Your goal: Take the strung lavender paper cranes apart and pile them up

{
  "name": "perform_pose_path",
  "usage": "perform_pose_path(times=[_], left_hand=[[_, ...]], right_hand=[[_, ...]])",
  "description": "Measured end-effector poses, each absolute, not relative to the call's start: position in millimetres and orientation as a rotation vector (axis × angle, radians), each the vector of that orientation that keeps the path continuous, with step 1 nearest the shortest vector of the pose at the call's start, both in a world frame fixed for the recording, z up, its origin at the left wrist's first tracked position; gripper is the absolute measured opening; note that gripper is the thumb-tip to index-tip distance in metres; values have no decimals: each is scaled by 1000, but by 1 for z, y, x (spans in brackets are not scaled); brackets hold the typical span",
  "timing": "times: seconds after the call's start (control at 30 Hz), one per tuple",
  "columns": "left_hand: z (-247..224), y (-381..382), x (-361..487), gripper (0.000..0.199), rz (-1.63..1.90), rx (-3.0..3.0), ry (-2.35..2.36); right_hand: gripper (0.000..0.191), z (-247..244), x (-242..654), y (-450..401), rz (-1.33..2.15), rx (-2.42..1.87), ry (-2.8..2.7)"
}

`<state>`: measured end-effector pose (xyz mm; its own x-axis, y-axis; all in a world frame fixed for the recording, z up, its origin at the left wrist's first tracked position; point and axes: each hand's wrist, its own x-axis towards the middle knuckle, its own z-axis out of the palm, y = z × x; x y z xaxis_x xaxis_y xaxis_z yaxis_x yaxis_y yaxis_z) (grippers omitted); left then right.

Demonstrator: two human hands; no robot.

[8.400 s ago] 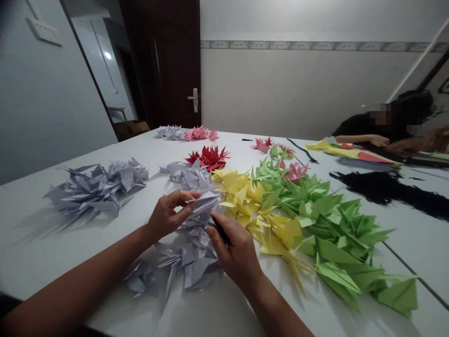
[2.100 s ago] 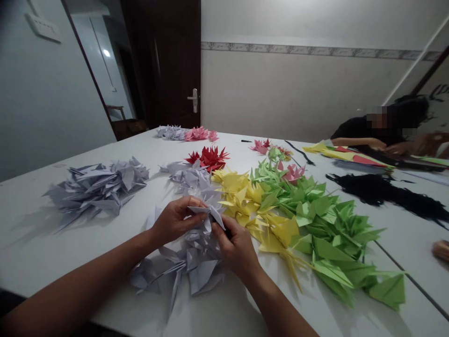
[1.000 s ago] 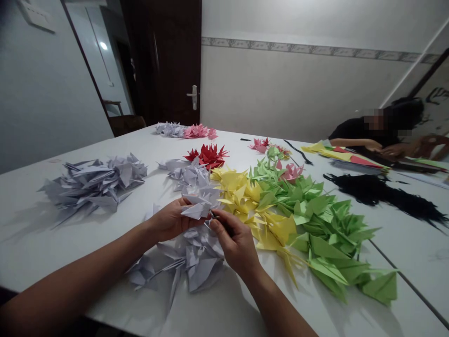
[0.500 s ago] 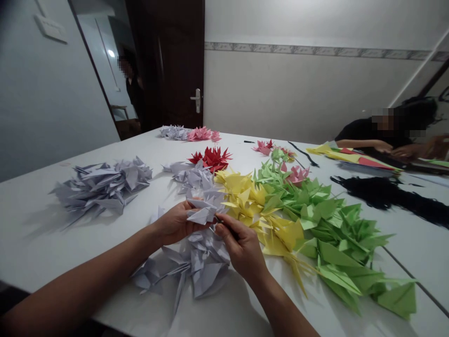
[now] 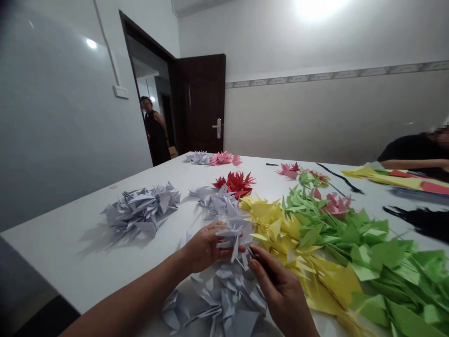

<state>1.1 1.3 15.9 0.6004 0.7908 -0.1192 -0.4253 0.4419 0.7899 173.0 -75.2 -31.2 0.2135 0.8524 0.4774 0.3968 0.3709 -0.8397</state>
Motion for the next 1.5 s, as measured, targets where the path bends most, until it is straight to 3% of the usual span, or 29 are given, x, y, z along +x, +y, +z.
perform_pose_path(times=[0.2, 0.37, 0.5, 0.63, 0.73, 0.83, 0.9, 1.03, 1.27, 1.5], left_hand=[[23, 17, -11, 23, 931, 843, 607], [40, 46, -49, 19, 1348, 1309, 893], [57, 76, -107, 24, 1769, 1510, 1452], [65, 97, -154, 18, 1520, 1788, 2003], [70, 94, -160, 30, 1344, 2045, 2187], [68, 71, -140, 37, 1233, 2346, 2031], [59, 52, -122, 37, 864, 2339, 1919], [27, 26, -101, 64, 447, 2210, 1725], [7, 28, -99, 71, 530, 2042, 1460], [32, 25, -33, 34, 1056, 1565, 842]], right_hand=[[35, -32, 174, -75, 474, -1250, -1398], [37, -33, 174, -76, 515, -1269, -1390], [37, -31, 174, -77, 524, -1277, -1394], [37, -31, 174, -77, 552, -1293, -1392], [38, -31, 174, -77, 569, -1271, -1380], [38, -30, 174, -78, 578, -1266, -1378], [38, -29, 174, -78, 586, -1267, -1374], [37, -29, 173, -77, 585, -1265, -1387], [36, -28, 171, -76, 577, -1262, -1441], [32, -28, 170, -78, 509, -1230, -1438]])
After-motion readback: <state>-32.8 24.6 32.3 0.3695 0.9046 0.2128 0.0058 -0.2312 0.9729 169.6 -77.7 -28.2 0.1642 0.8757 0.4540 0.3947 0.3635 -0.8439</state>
